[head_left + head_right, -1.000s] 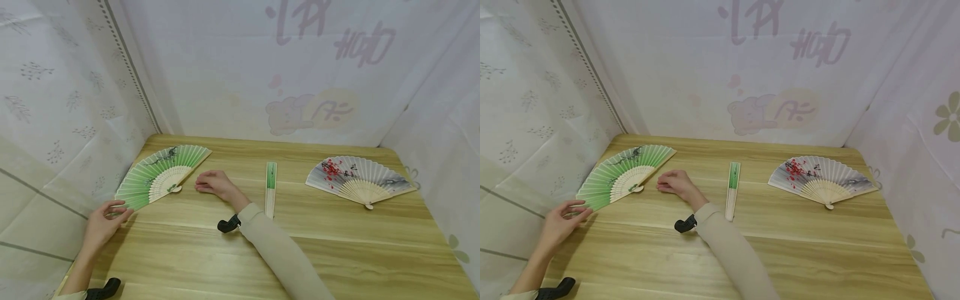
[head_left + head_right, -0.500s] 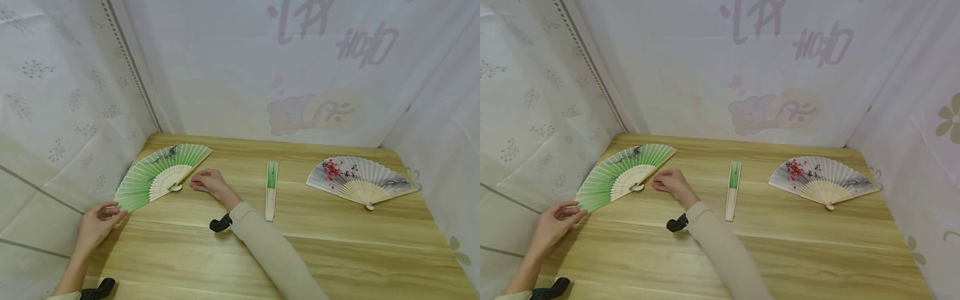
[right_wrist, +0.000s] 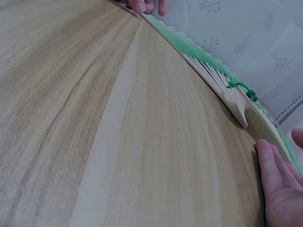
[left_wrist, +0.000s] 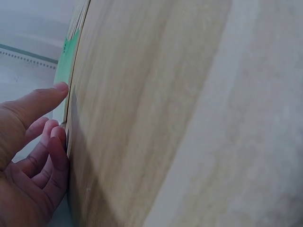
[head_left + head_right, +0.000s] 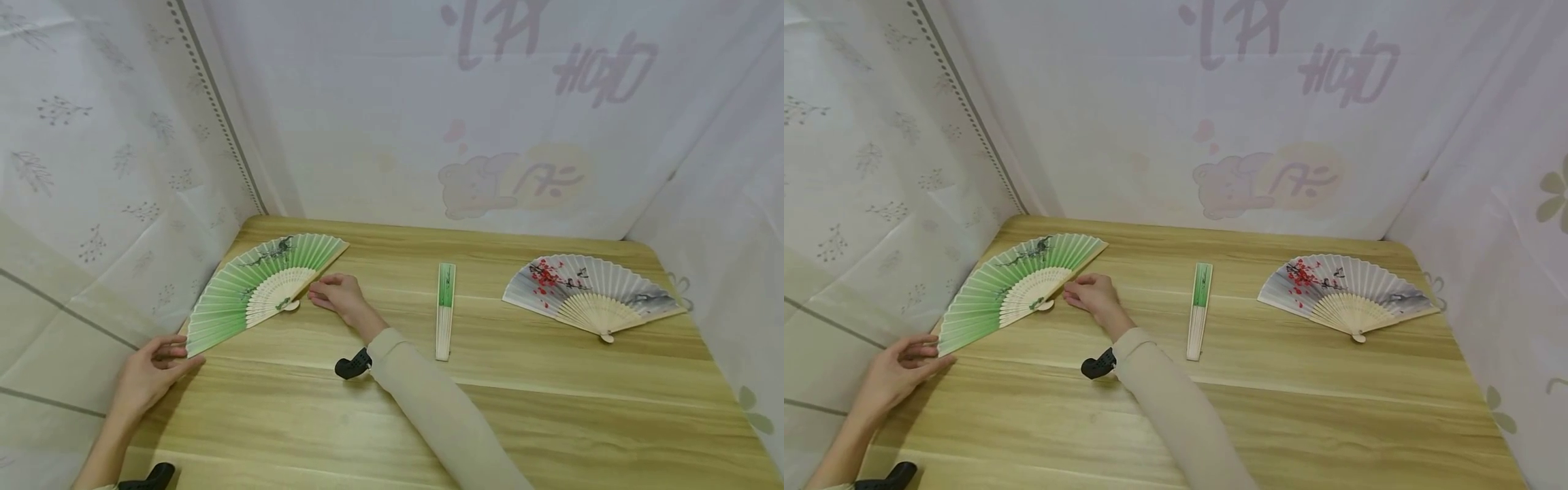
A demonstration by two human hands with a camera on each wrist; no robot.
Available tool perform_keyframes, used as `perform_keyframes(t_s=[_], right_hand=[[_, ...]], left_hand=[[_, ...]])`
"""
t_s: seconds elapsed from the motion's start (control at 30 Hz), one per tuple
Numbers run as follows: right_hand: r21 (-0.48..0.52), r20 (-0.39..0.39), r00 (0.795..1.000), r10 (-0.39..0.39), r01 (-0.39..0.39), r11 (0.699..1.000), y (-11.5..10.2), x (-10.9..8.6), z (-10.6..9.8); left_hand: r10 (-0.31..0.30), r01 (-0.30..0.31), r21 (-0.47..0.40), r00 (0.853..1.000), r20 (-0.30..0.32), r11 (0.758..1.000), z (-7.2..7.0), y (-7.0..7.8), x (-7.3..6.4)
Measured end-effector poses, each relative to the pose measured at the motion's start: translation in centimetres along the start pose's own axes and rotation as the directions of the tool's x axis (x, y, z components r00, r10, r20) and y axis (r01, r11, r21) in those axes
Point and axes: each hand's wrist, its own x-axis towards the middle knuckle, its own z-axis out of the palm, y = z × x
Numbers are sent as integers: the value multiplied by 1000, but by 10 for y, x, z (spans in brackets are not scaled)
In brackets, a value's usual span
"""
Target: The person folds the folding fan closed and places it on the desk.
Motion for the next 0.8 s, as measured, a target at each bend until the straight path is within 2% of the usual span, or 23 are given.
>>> perform_keyframes(t_s=[0.33, 0.63, 0.8], right_hand=[[36, -14, 1000, 7, -7, 999, 0, -2, 5], [130, -24, 1000, 15, -12, 991, 3, -4, 10], [156, -51, 999, 4, 4, 988, 7, -1, 15]], left_hand=[[-9, 9, 11, 1000, 8, 1000, -4, -1, -2], [-20, 19, 67, 1000, 16, 998, -3, 1, -1], [-27, 26, 70, 1000, 12, 997, -3, 3, -2]])
